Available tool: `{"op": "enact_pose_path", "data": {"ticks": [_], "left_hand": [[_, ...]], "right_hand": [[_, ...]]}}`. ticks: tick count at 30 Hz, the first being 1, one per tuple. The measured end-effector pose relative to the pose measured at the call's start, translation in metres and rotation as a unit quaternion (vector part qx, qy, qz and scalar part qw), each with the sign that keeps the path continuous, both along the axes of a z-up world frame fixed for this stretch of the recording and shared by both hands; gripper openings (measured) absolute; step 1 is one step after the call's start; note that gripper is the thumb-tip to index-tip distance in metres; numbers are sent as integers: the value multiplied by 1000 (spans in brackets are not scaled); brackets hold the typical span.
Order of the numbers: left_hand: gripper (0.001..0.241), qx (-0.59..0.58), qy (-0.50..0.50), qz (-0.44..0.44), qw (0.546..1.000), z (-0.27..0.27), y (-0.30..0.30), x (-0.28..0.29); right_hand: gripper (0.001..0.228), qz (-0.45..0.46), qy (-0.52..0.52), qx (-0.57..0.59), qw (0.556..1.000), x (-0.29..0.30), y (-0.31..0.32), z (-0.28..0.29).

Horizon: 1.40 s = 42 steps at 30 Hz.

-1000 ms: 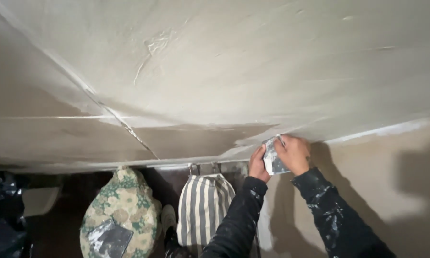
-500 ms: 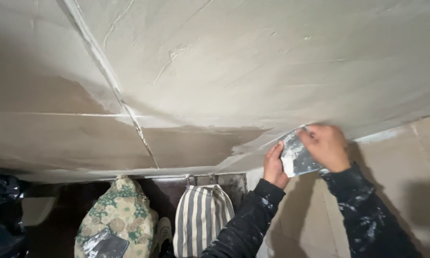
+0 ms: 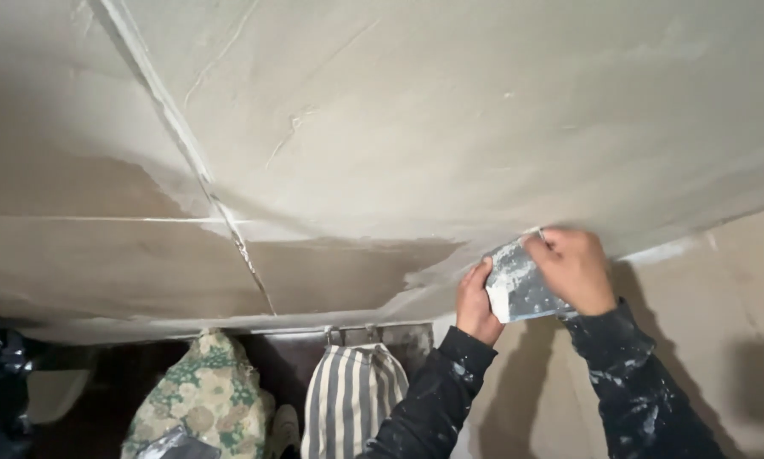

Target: Apply plaster or joint compound to gaps and joints in a bathroom wall using a putty knife.

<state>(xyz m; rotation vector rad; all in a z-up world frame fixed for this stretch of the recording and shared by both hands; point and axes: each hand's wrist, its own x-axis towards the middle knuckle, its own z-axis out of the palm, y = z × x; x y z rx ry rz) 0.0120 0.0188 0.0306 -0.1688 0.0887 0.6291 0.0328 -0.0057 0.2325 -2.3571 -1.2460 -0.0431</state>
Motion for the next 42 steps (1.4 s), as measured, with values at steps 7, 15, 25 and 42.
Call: {"op": "enact_pose_path", "data": {"ticks": [7,15,25,42], "left_hand": [[25,15,26,-4,1000,-16,-4,-6],[22,44,-60,3,997,-2,6,-7],[23,54,-2,35,998,-26,3,5],[25,64,23,23,997,-60,-2,10]], "right_hand": [[33,57,-153,17,986,43,-13,-76],[30,-4,-19,41,999,-2,-1,-12],[25,-35,31,1,999,15,-2,-35],[37,-5,-111,-31,993,27,-12,-78]]}}
